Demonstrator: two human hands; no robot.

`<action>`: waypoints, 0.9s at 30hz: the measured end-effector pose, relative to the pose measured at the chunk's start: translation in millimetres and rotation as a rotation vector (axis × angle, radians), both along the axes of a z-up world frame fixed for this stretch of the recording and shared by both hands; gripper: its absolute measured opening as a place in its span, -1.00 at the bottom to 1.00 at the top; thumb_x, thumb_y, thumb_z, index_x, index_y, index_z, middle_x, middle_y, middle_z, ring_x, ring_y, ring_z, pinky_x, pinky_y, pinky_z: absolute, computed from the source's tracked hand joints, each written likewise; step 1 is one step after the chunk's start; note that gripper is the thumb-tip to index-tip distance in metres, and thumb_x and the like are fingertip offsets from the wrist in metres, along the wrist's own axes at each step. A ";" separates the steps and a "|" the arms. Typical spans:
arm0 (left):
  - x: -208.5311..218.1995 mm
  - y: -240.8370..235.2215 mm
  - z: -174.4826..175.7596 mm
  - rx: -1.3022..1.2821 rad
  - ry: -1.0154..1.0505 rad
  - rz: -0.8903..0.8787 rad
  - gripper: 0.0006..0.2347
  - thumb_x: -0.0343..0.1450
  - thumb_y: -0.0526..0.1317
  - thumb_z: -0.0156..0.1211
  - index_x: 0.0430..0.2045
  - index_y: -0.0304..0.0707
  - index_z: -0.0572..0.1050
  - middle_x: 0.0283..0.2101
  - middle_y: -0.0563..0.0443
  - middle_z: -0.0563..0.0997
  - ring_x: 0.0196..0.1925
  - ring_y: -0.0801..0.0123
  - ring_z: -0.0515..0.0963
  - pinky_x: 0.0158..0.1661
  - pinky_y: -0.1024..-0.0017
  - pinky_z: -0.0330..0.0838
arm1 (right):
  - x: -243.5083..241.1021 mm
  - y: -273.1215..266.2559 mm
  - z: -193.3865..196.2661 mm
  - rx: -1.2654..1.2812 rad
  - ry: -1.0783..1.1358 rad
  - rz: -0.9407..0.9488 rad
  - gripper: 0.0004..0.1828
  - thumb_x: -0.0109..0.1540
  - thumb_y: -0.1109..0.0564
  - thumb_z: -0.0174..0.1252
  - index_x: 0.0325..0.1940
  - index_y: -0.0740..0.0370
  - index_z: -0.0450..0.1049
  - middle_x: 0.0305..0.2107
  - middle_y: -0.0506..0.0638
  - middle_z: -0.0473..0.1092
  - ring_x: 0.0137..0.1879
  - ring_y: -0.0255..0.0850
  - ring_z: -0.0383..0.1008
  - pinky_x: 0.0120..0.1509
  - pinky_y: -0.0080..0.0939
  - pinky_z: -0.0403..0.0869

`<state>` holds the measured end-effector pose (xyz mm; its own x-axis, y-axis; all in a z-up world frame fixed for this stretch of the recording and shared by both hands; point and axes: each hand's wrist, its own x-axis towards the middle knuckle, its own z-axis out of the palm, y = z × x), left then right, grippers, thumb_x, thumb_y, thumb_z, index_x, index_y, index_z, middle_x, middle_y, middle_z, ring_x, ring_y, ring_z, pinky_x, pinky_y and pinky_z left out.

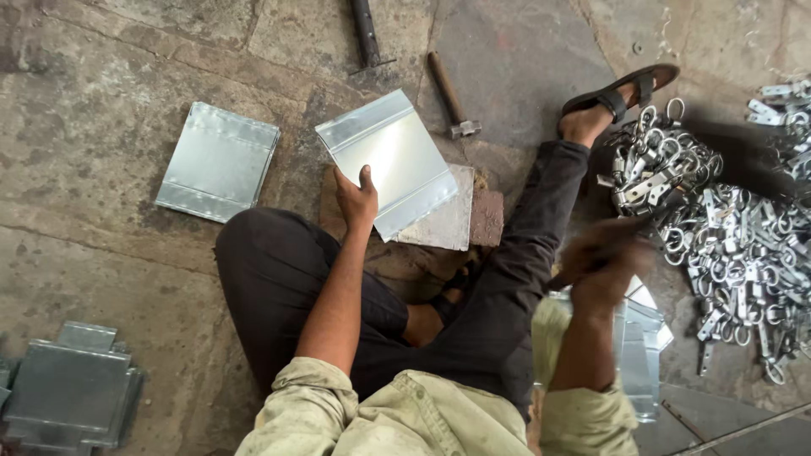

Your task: The person uses a hammer to strike metal sheets on a brick surface to flatten them. They pick up individual metal plates from a stack, place them on a brick, hit them with the hammer, and then set them aside.

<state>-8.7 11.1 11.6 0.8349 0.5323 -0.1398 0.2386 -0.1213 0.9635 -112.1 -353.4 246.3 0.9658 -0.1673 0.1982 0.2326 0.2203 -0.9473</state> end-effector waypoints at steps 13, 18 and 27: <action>24.6 4.4 -26.5 0.132 0.131 0.036 -0.27 0.56 0.10 0.09 0.40 -0.60 -0.02 0.26 -0.63 0.37 0.16 -0.32 0.51 0.05 -0.03 0.49 | 29.2 66.2 -50.1 -0.690 0.594 0.048 -0.48 0.48 -0.21 -0.16 -0.32 0.20 0.40 -0.63 -0.11 0.27 -0.54 -0.32 0.23 -0.51 -0.23 0.20; 3.4 0.1 -0.4 0.059 0.192 0.058 -0.29 0.50 0.07 0.12 0.39 -0.57 0.04 0.07 -0.52 0.56 -0.01 -0.25 0.63 -0.07 0.00 0.53 | 5.1 55.0 25.5 -0.269 0.197 -0.042 -0.44 0.41 -0.40 -0.11 -0.28 0.12 0.29 -0.69 -0.13 0.12 -0.66 -0.34 0.05 -0.66 -0.29 0.08; 5.6 1.3 0.3 0.079 0.110 0.052 -0.35 0.54 0.04 0.11 0.35 -0.58 0.10 0.05 -0.49 0.56 -0.07 -0.19 0.65 -0.15 0.05 0.56 | -1.4 63.9 -131.7 -1.108 0.367 0.149 -0.51 0.54 -0.15 -0.07 -0.22 0.30 0.46 -0.50 0.07 0.41 -0.41 -0.19 0.43 -0.26 -0.11 0.45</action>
<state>-3.1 12.4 11.9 0.7881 0.5871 -0.1850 0.3503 -0.1806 0.9191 -113.4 -289.5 114.6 0.9907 0.0408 -0.1299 -0.0530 -0.7635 -0.6437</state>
